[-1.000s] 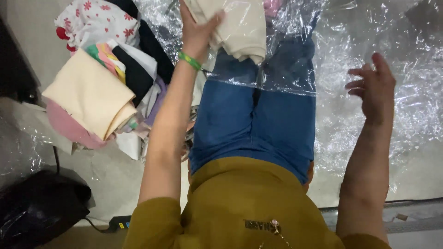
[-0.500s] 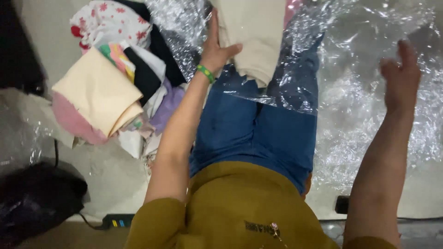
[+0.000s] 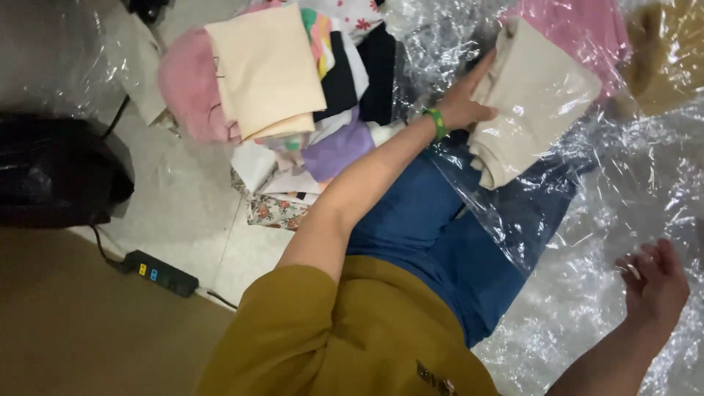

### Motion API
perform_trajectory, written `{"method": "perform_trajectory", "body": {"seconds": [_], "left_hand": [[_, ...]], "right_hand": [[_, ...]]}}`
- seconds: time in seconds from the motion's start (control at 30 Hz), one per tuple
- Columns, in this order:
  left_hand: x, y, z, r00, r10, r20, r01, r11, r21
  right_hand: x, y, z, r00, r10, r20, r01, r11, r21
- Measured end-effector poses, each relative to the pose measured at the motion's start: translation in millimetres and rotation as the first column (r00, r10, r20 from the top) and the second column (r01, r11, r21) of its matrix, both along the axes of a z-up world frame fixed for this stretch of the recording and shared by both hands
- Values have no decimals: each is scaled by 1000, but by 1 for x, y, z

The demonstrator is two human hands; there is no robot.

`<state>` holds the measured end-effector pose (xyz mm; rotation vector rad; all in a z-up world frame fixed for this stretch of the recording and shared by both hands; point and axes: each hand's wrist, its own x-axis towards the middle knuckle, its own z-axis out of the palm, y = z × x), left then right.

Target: Unpacking and organizing various clothing items from plastic packaging into sorted piles on the floor.

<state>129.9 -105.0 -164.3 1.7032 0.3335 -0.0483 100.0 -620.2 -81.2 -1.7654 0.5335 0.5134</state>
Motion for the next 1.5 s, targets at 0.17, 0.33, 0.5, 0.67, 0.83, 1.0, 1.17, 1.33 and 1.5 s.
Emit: {"method": "perform_trajectory", "body": {"seconds": [0.17,0.33,0.5,0.67,0.83,1.0,1.17,1.33,1.5], "left_hand": [[-16,16,29,990,125,67,-108,969,-221],[-65,91,61,965,145,220,-111,981,-158],[-174,212,157,933,281,227,-261,959,-113],[-237,289,168,894,402,200,-446,844,298],[-254,305,158,903,429,-23,-372,809,456],[-223,257,239,773,555,-307,-136,619,774],[-182,201,275,884,457,-98,24,166,986],[-112,105,191,925,-150,348,-148,702,697],[-18,44,148,917,-301,260,94,799,593]], "right_hand": [[-2,4,-8,986,160,43,-162,987,23],[-2,-12,-26,987,120,111,-113,991,-67],[-19,-48,-36,988,100,120,-86,990,-112],[-41,-66,-43,983,31,182,2,984,-179],[-111,-140,-101,968,-92,233,209,808,-550],[-150,-116,-67,828,59,-558,-533,393,-749],[-100,-121,-44,833,411,-372,-476,188,-859],[-45,41,-60,923,377,-77,-286,538,-793],[-33,132,-47,898,254,-359,-439,573,-692]]}}
